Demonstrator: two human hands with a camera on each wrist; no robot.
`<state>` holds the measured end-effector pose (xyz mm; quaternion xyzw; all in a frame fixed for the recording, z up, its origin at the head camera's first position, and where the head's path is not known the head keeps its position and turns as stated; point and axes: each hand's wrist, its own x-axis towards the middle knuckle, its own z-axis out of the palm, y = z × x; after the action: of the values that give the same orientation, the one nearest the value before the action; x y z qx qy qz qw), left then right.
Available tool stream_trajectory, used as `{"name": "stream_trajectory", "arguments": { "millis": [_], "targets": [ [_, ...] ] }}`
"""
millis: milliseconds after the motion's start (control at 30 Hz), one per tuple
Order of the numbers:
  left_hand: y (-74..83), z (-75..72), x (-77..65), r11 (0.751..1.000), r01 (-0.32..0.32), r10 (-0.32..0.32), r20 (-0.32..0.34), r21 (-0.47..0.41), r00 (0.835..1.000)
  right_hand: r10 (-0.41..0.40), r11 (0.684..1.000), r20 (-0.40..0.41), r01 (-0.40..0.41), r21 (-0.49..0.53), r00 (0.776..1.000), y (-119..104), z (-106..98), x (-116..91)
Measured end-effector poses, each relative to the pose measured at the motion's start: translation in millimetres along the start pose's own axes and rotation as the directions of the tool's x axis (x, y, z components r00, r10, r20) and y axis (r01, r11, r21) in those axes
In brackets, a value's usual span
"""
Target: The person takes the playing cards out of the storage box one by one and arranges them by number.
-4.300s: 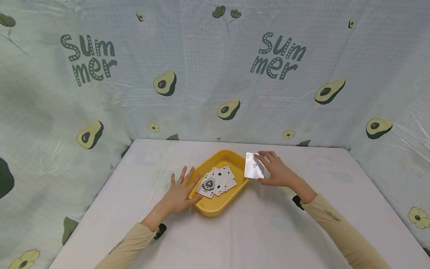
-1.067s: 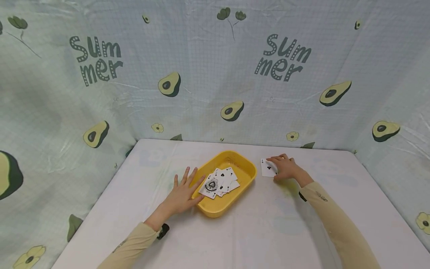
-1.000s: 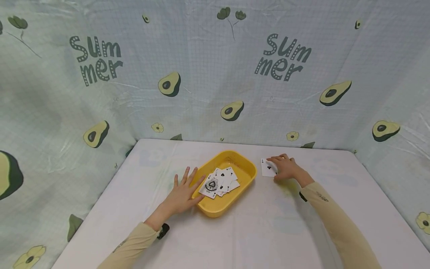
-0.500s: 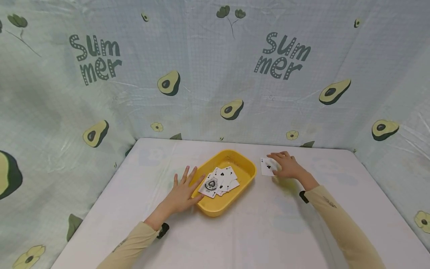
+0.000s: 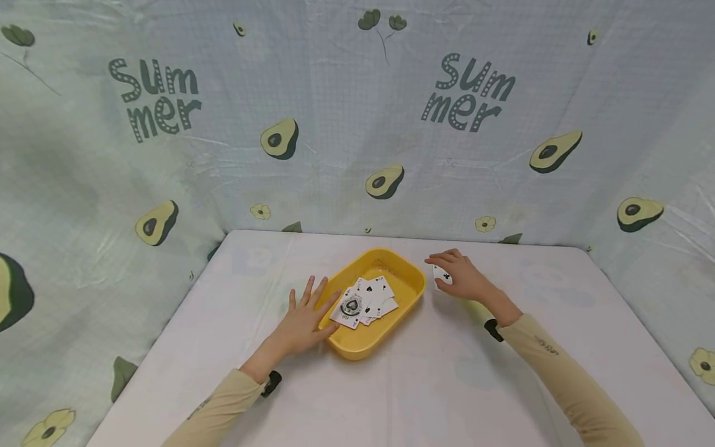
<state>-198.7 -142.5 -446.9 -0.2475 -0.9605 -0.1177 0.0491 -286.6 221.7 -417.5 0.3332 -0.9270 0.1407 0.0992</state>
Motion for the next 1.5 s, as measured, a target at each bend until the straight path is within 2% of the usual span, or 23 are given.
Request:
{"name": "stream_trajectory", "arguments": {
  "millis": [233, 433, 800, 1167, 1367, 1500],
  "targets": [
    [0.2, -1.2, 0.5, 1.0, 0.013, -0.013, 0.01, -0.015, 1.0, -0.048, 0.998, 0.0, 0.048, 0.03, 0.999, -20, 4, 9],
    [0.1, -0.3, 0.1, 1.0, 0.008, -0.008, 0.003, -0.012, 1.0, -0.031, 0.999, 0.045, 0.03, 0.043, 0.998, -38, 9, 16],
    [0.8, 1.3, -1.0, 1.0, 0.018, -0.018, 0.014, -0.018, 1.0, -0.08, 0.993, 0.121, 0.069, 0.091, 0.989, -65, 21, 31],
    [0.0, -1.3, 0.1, 1.0, 0.015, -0.015, 0.004, -0.016, 1.0, -0.127, 0.991, 0.206, 0.117, 0.06, 0.97, -83, 35, 51],
    [0.8, -2.1, -0.4, 0.999, 0.009, -0.009, -0.001, -0.037, 1.0, -0.106, 0.994, 0.263, 0.098, 0.044, 0.959, -93, 44, 61],
    [0.8, -3.2, -1.1, 1.0, 0.002, -0.002, 0.002, -0.026, 1.0, -0.091, 0.996, 0.273, 0.091, 0.011, 0.958, -101, 49, 65]
  ]
}}
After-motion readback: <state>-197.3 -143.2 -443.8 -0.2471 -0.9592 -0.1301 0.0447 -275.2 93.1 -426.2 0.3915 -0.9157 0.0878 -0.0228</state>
